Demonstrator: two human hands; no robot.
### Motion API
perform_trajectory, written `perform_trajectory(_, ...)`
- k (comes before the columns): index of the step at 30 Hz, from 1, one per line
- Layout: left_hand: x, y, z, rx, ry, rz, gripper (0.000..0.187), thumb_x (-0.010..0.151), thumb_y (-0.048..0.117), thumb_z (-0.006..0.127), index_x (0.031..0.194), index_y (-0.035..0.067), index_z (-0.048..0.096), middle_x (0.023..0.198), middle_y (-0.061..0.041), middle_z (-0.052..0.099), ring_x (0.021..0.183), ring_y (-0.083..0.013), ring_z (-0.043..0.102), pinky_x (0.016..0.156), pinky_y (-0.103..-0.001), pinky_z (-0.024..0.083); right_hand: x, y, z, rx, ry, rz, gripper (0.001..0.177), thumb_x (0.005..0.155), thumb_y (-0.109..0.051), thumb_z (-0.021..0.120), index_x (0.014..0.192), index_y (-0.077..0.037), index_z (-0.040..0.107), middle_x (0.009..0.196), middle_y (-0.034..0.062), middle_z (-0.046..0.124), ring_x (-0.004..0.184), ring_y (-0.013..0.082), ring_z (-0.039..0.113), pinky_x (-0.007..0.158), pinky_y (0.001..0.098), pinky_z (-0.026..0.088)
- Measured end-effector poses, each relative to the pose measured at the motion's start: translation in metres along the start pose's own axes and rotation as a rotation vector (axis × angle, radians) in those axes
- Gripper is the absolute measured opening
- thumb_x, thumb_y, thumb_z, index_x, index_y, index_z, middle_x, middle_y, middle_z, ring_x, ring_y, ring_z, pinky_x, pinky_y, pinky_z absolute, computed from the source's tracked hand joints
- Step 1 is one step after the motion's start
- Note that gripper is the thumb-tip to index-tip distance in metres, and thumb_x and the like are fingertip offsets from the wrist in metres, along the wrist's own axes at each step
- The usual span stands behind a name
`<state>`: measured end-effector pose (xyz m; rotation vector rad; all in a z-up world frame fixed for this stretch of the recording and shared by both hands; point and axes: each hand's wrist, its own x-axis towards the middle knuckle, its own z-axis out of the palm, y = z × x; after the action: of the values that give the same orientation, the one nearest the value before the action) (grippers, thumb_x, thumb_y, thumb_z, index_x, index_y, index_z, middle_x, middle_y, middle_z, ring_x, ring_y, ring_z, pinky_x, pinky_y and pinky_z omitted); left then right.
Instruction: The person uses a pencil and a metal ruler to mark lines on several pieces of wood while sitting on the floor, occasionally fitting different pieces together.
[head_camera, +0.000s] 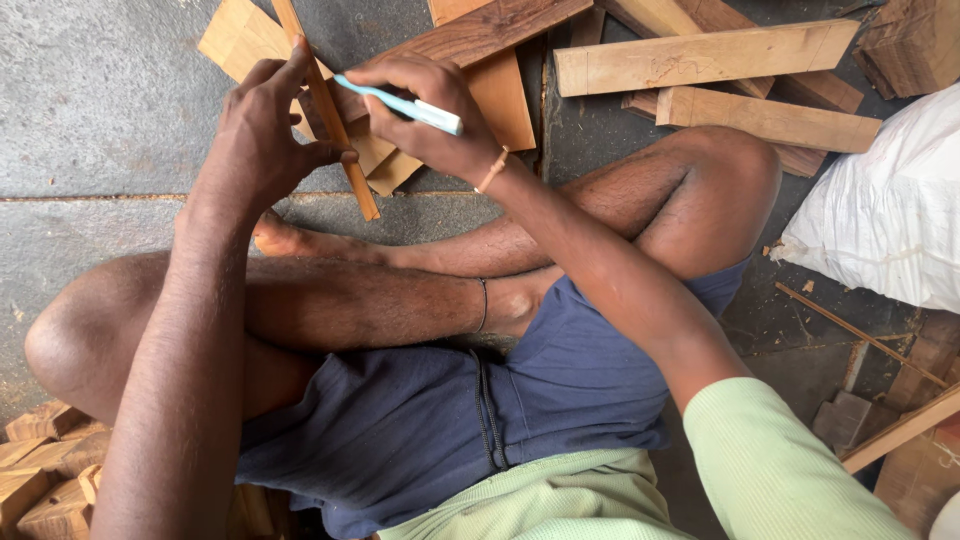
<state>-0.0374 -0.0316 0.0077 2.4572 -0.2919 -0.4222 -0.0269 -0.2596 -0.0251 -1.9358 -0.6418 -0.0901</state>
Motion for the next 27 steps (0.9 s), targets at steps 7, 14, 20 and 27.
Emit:
perform_trajectory(7,0.002,-0.007,0.002,0.026,0.032,0.085,0.108,0.067,0.027,0.099,0.157,0.001,0.045,0.131,-0.021,0.067,0.119,-0.0344,0.066,0.099,-0.047,0.058,-0.003,0.006,0.015,-0.111,-0.052,-0.086,0.024,0.094,-0.017,0.074,0.115,-0.005,0.075,0.109,0.0122,0.079,0.100,0.0218,0.076,0.093,0.0424,0.060)
perform_trajectory(14,0.007,-0.006,0.000,-0.188,0.110,0.150,0.108,0.067,0.019,0.098,0.156,-0.003,0.039,0.132,-0.023,0.065,0.120,-0.0332,0.067,0.087,-0.045,0.064,-0.033,-0.018,-0.020,-0.029,-0.455,0.147,0.032,0.101,-0.030,0.059,0.120,-0.008,0.075,0.097,0.0090,0.079,0.081,0.0211,0.073,0.077,0.0394,0.062)
perform_trajectory(20,0.017,-0.035,0.006,-0.761,0.176,-0.058,0.079,0.094,-0.007,0.074,0.165,0.007,0.043,0.120,-0.016,0.071,0.116,-0.0237,0.075,0.087,-0.036,0.070,-0.006,0.007,-0.085,-0.128,-0.116,-0.105,0.036,0.118,-0.031,0.056,0.137,-0.003,0.067,0.124,0.0140,0.076,0.107,0.0229,0.077,0.098,0.0375,0.062)
perform_trajectory(27,0.006,-0.090,-0.020,-0.995,0.532,-0.073,0.061,0.112,-0.008,0.063,0.164,0.009,0.036,0.119,-0.012,0.069,0.105,-0.0172,0.067,0.090,-0.032,0.065,0.005,0.030,-0.100,-0.711,-0.128,-0.226,0.065,0.076,-0.034,0.092,0.129,-0.005,0.070,0.116,0.0118,0.074,0.113,0.0296,0.065,0.103,0.0459,0.044)
